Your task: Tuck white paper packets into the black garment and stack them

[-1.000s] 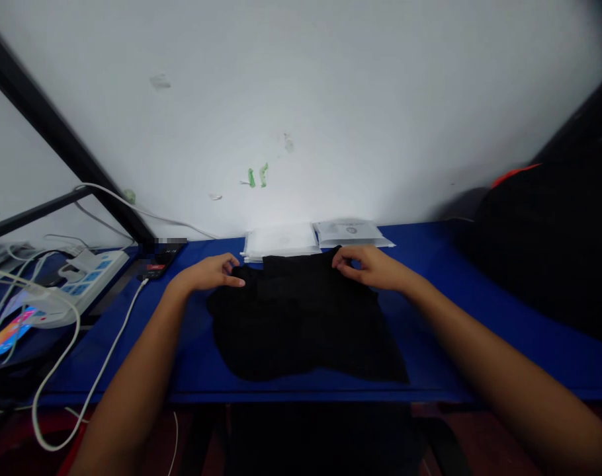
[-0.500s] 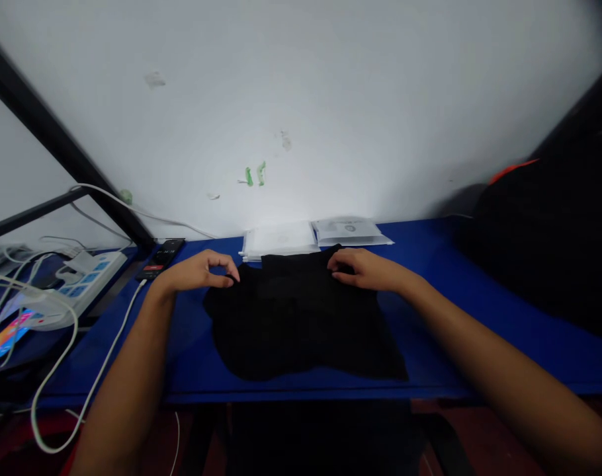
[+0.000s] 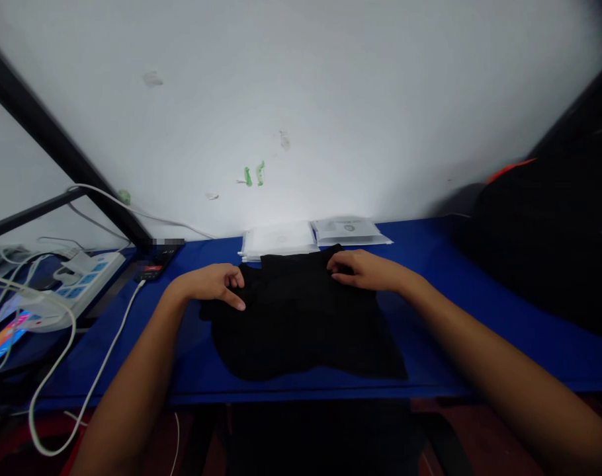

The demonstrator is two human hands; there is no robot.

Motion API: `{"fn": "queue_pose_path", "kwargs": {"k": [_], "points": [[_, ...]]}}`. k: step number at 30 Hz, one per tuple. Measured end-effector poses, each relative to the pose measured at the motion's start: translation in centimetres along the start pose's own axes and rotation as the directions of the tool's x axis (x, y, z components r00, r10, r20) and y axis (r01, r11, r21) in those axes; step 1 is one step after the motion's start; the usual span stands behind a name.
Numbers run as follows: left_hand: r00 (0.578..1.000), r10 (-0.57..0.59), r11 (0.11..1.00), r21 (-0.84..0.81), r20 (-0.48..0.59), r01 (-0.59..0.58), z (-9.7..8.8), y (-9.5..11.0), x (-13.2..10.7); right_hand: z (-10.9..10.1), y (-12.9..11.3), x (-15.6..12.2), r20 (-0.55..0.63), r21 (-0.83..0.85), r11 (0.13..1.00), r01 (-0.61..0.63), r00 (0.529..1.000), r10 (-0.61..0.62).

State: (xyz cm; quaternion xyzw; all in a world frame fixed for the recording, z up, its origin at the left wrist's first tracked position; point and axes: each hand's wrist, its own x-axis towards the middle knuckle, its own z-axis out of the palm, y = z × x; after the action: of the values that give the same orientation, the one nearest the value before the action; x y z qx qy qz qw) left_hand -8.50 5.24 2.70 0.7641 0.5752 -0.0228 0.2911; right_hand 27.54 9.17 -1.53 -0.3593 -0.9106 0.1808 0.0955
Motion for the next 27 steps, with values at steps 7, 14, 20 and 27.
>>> {"fn": "queue_pose_path", "kwargs": {"k": [7, 14, 20, 27], "points": [[0.997, 0.055, 0.995, -0.092, 0.056, -0.05, -0.3, 0.2, -0.2, -0.1, -0.3, -0.3, 0.032, 0.037, 0.999, -0.028, 0.999, 0.027], [0.976, -0.163, 0.969, -0.21, -0.144, 0.131, -2.1, -2.4, -1.0, 0.1, -0.2, -0.3, 0.056, 0.063, 0.997, -0.051, 0.997, 0.047], [0.827, -0.299, 0.949, -0.239, -0.476, 0.205, -2.1, -4.0, 0.5, 0.2, -0.9, -0.1, 0.048, 0.082, 0.995, -0.052, 0.998, 0.049], [0.472, -0.075, 0.952, -0.204, -0.878, -0.227, 2.0, 0.1, 2.8, 0.7, -1.1, 0.1, 0.031, 0.04, 0.999, 0.018, 0.999, -0.019]]}}
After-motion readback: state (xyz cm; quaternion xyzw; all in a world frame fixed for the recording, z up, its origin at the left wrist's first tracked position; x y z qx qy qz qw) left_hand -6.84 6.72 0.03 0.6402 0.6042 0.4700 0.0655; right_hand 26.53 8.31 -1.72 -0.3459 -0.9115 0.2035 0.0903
